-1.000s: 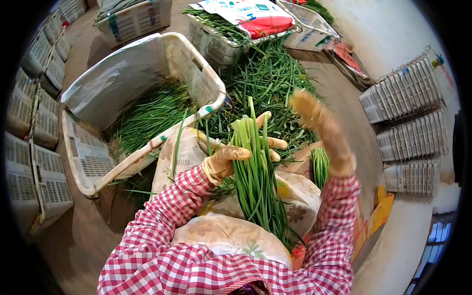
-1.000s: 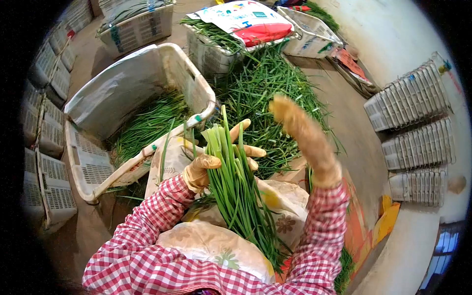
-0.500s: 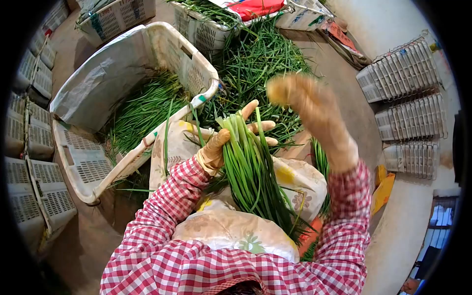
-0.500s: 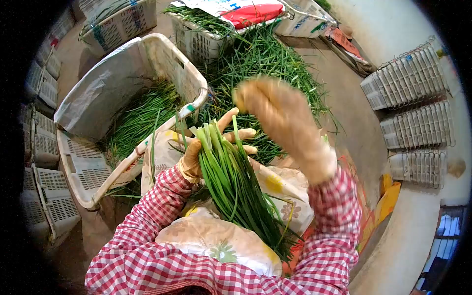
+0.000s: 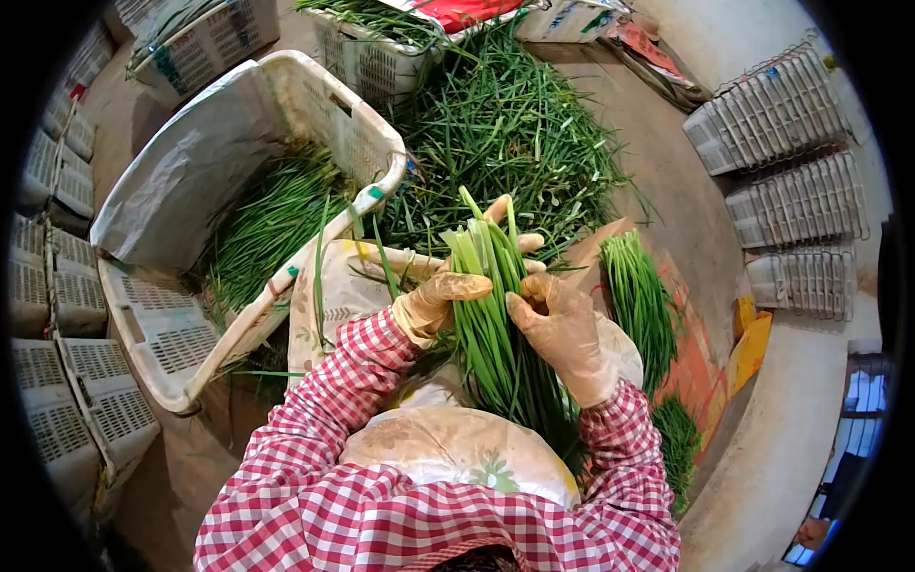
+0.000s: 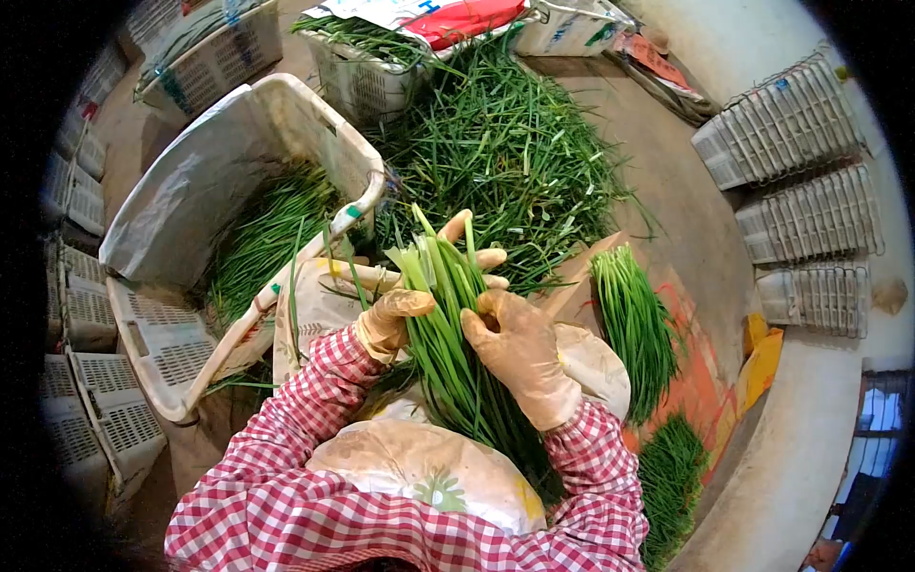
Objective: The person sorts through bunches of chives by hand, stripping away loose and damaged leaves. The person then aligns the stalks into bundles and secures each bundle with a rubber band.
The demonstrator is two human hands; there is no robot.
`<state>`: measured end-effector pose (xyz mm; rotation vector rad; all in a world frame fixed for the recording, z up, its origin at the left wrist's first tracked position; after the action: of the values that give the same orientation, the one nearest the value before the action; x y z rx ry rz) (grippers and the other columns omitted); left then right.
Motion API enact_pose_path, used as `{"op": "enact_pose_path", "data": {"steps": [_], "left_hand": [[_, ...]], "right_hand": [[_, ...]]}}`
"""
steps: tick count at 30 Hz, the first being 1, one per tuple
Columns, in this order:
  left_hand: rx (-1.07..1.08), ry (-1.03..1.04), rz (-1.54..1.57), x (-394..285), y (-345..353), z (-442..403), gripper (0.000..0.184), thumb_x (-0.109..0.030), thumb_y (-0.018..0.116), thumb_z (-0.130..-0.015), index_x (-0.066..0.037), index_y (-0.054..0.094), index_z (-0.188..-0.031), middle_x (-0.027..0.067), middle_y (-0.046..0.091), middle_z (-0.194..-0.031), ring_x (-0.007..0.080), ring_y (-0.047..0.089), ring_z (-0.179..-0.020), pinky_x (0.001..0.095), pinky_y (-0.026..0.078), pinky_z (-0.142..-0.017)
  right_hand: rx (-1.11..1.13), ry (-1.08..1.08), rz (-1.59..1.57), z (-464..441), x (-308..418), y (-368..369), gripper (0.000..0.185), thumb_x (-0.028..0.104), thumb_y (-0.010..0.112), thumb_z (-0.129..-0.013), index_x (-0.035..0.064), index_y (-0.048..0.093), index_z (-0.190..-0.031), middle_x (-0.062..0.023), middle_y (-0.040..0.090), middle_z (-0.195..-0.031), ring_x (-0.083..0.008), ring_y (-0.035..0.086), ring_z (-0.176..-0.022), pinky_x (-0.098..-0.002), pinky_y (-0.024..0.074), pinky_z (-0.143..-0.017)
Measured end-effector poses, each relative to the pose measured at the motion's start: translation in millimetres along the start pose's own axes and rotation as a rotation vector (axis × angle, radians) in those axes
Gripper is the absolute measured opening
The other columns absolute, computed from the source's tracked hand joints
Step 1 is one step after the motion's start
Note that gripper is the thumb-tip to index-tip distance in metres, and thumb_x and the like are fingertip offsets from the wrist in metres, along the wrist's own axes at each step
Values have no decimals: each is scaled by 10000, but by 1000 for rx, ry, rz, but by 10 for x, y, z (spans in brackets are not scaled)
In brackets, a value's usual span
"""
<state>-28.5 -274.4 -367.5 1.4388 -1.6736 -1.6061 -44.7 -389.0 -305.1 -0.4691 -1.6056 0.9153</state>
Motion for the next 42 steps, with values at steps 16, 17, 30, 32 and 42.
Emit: {"op": "enact_pose_path", "data": {"steps": [16,17,30,32,42], "left_hand": [[36,136,-334,-72,87,-125,1269,-356,832,-638,-248,-87,-1506,116,397,-1387,234,462,-1191,374,358,-1001],[46,130,-318,-86,90,-113,1269,-365,830,-637,-248,-88,-1506,115,399,-1381,231,465,-1176,370,361,-988],[79,110,-183,-102,26,-74,1183,-383,792,-686,-207,-34,-1514,75,479,-1187,160,500,-913,279,395,-788],[41,124,-179,-131,-10,-62,1134,-318,784,-712,-176,-2,-1517,53,512,-1121,141,513,-891,267,409,-793],[-114,115,-24,-156,-246,-57,990,-156,766,-733,-186,129,-1490,165,605,-1114,263,639,-979,433,532,-869]], "right_hand": [[517,261,-72,-569,417,-175,321,293,639,-850,-19,679,-911,-134,665,-796,-197,643,-672,-325,508,-616],[587,332,-212,-591,368,-126,282,261,636,-867,-14,674,-913,-85,668,-776,-131,628,-634,-275,495,-552],[428,352,-449,-593,168,40,179,166,656,-863,-5,621,-906,-41,637,-749,-93,592,-618,-209,461,-546],[462,365,-678,-588,160,23,167,156,662,-857,-7,628,-868,-40,633,-746,-98,590,-647,-213,462,-559],[-363,-441,-440,-974,893,-1384,272,283,556,-923,39,602,-1035,-66,636,-939,-131,599,-851,-252,487,-725]]}}
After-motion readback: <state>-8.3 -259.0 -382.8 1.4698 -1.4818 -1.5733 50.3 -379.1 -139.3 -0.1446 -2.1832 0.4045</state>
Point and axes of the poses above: each hand's wrist, its own z-axis away from the middle knuckle, its own y-axis out of the palm, x = y × z, the point moved 6 cm from there along -z, towards the middle knuckle
